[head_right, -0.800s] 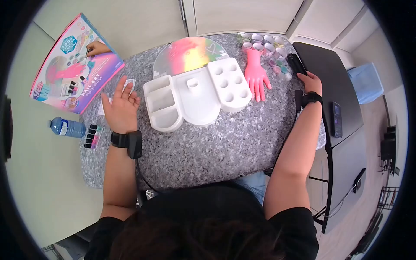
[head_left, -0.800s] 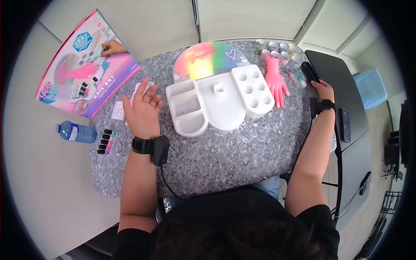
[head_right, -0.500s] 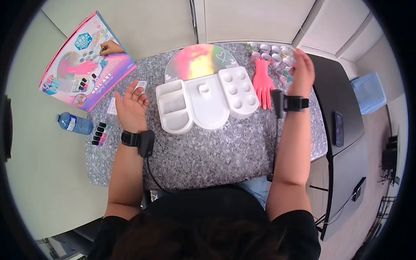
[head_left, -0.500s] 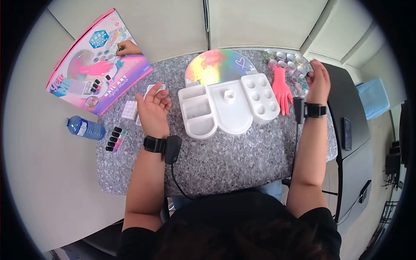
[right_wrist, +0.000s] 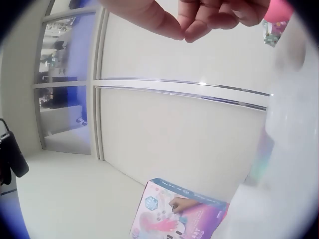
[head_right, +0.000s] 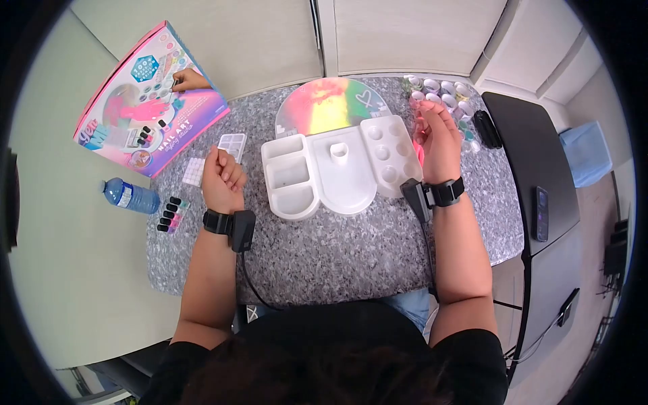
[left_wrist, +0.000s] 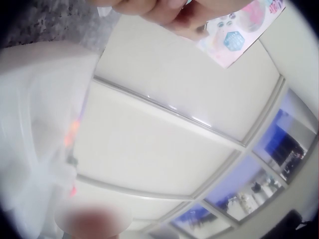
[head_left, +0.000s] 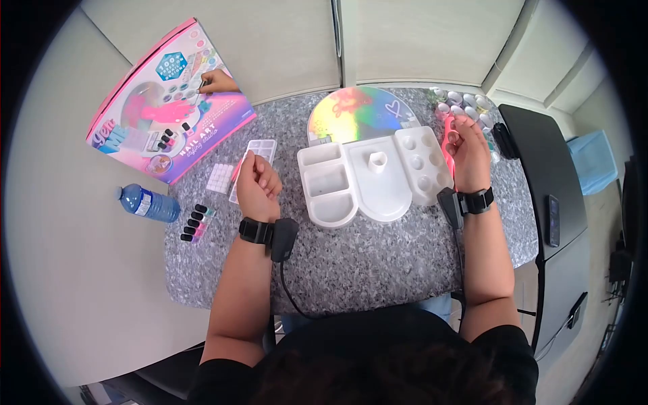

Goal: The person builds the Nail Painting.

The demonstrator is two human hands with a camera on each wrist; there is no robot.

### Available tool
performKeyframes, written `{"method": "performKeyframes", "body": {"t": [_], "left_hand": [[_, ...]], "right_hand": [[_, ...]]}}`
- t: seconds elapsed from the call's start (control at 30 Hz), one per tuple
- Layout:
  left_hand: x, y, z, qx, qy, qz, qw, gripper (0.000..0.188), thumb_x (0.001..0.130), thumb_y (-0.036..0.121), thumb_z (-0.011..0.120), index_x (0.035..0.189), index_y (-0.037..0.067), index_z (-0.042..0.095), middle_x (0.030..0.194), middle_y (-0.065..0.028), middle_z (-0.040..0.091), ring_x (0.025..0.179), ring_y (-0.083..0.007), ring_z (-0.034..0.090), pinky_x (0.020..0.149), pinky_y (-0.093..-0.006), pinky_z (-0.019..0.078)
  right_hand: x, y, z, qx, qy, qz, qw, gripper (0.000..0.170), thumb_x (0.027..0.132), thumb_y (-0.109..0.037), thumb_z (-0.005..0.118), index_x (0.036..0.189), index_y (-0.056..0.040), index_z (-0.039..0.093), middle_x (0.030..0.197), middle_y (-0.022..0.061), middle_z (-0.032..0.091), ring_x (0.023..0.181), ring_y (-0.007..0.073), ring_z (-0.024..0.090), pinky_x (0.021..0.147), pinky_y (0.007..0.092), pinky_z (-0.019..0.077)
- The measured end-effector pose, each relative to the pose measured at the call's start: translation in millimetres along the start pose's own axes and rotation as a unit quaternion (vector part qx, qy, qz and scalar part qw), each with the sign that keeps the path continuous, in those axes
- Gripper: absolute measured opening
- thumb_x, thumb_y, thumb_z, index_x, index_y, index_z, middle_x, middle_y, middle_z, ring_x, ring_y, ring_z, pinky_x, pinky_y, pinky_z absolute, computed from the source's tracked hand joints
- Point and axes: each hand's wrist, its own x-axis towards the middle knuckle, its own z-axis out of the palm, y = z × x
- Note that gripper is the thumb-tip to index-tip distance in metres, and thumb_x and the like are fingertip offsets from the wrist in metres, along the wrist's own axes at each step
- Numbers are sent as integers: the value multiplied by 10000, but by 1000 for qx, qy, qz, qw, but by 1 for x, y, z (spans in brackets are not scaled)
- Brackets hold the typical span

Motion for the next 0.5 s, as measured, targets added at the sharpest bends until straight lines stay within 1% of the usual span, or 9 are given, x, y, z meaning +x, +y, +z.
{"method": "performKeyframes", "body": {"t": [0.1,0.27,0.43,0.5], "left_hand": [[-1,-2,2,12,0,-5,1000,415,1154,395,517,815,157,485,598,65,357,477,-62,269,458,-266,220],[-6,-1,7,33,10,-10,999,419,1146,408,532,814,155,491,599,66,362,484,-63,272,473,-265,228],[-7,-1,8,45,-3,-14,999,417,1144,405,535,812,156,498,596,68,369,486,-64,273,483,-266,231],[-6,-1,7,48,-8,-18,999,417,1144,406,535,812,156,498,594,68,366,486,-64,274,485,-267,230]], "right_hand": [[5,3,-8,-6,9,12,1000,110,1051,-121,655,1134,-94,722,982,-35,684,769,60,575,667,224,418],[13,-3,-21,-36,17,19,999,126,1047,-151,671,1155,-104,715,976,-48,674,774,62,577,679,227,420],[19,-6,-31,-37,21,17,999,138,1044,-163,673,1166,-106,706,979,-47,675,781,64,578,698,233,427],[20,-4,-35,-45,4,22,999,188,1053,-218,663,1212,-120,688,1017,-65,654,816,60,569,711,238,447]]}}
